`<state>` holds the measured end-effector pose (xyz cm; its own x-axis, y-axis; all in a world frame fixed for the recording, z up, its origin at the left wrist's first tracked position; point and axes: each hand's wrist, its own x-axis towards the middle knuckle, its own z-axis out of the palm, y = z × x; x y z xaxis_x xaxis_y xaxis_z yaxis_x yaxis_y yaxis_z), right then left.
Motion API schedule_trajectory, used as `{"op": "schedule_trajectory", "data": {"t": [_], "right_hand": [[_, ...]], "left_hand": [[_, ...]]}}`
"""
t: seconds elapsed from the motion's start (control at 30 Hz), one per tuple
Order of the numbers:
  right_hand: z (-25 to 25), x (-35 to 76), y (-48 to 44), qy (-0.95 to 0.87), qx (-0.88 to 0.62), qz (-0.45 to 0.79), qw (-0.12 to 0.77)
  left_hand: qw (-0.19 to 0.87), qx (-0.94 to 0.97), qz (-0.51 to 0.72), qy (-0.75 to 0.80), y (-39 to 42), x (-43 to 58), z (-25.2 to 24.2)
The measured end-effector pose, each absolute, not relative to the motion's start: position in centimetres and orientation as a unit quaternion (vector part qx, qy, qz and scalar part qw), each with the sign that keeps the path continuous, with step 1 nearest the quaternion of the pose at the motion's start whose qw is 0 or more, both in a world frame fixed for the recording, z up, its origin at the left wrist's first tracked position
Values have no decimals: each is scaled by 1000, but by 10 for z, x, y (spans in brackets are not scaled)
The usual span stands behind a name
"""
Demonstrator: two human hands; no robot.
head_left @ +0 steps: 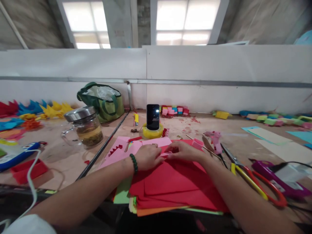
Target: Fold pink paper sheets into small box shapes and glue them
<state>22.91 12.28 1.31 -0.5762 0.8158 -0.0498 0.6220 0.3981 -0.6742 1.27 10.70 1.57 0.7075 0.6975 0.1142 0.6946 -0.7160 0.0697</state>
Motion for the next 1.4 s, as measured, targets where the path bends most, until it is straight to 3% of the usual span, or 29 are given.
{"op": "schedule_trajectory", "data": {"t": [0.2,0.37,0.47,0.63,0.97,1.1,1.3,1.4], "right_hand": [[-3,233,131,-790,-449,353,223],[-6,230,129,-800,-485,286,209],[2,226,119,-805,-500,193,254],[13,210,103,-880,-384,133,245],[29,209,98,-910,-366,93,169],[31,217,98,-892,-373,219,133],[20,224,114,-725,-491,451,173],[20,222,127,-736,-557,337,186]], "left_hand": [[104,907,114,392,117,8,12],[217,862,162,427,119,7,8],[265,842,163,440,122,5,9],[354,791,220,448,123,2,12],[270,815,257,443,127,3,5],[192,847,242,433,121,5,2],[86,916,126,372,103,7,4],[56,930,107,347,97,5,7]]}}
